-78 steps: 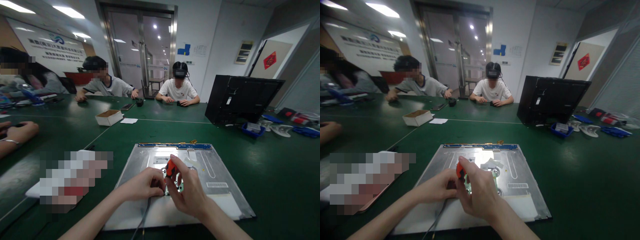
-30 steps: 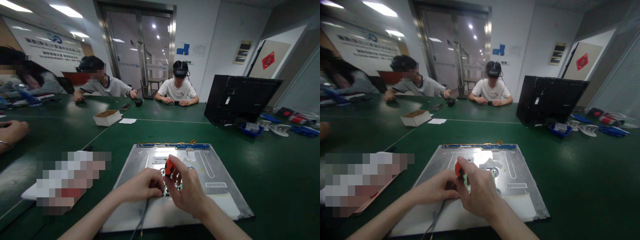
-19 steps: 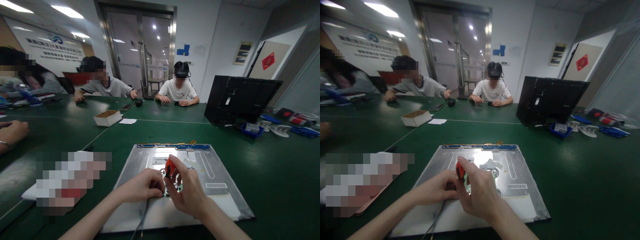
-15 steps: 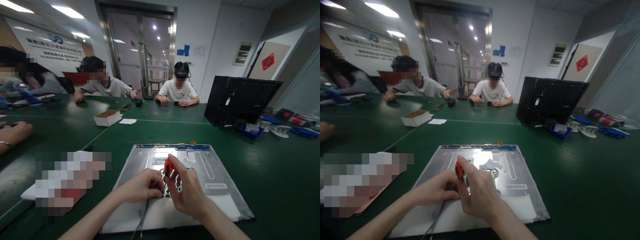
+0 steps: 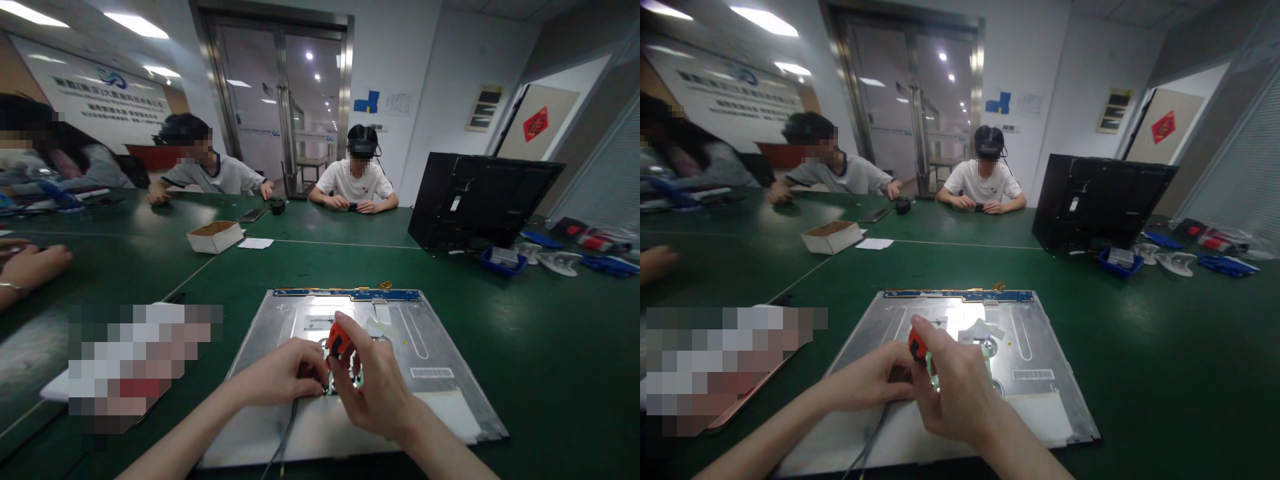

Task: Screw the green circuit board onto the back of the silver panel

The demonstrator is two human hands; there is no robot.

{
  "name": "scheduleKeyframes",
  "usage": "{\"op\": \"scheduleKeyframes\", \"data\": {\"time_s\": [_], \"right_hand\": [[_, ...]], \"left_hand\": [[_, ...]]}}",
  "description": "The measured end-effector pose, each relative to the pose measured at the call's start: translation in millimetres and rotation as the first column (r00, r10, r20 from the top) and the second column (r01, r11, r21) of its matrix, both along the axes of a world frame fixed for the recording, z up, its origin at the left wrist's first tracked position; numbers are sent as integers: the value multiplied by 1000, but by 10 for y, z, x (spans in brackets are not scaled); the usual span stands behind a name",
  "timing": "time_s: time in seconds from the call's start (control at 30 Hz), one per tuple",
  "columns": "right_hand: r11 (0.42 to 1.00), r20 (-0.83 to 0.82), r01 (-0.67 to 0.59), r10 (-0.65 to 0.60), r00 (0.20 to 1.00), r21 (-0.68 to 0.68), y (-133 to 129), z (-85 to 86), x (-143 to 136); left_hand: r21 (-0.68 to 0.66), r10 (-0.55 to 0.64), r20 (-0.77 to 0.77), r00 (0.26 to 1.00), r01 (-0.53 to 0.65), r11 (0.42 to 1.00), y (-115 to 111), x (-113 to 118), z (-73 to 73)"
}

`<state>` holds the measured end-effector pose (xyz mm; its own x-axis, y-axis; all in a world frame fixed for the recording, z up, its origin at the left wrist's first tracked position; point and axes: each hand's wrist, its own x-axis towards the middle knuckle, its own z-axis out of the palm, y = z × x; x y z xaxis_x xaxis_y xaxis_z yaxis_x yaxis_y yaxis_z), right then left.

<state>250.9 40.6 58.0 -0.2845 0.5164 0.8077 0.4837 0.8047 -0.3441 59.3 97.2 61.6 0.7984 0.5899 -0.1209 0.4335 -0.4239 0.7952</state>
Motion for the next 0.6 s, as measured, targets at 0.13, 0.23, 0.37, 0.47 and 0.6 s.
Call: {"op": "scheduleKeyframes", "data": {"time_s": [0.13, 0.23, 0.37, 0.47, 0.6], "right_hand": [[999, -5, 35, -35, 999, 15, -17, 1, -12], [997, -18, 58, -57, 998, 43, -4, -9, -30], [998, -10, 51, -51, 999, 46, 16, -20, -33], [1000, -12, 5, -4, 1000, 20, 7, 7, -23], [998, 6, -62, 62, 998, 2, -36, 69, -17]], "left_hand": [[18, 4, 4, 1000, -4, 1000, 10, -19, 1], [21, -9, 26, 1000, 9, 1000, 21, -29, -14], [16, -16, 25, 1000, 16, 1000, 22, -25, -33], [25, -17, 27, 999, 17, 1000, 14, -21, -32], [26, -11, 42, 999, 10, 1000, 1, -19, -16]]}}
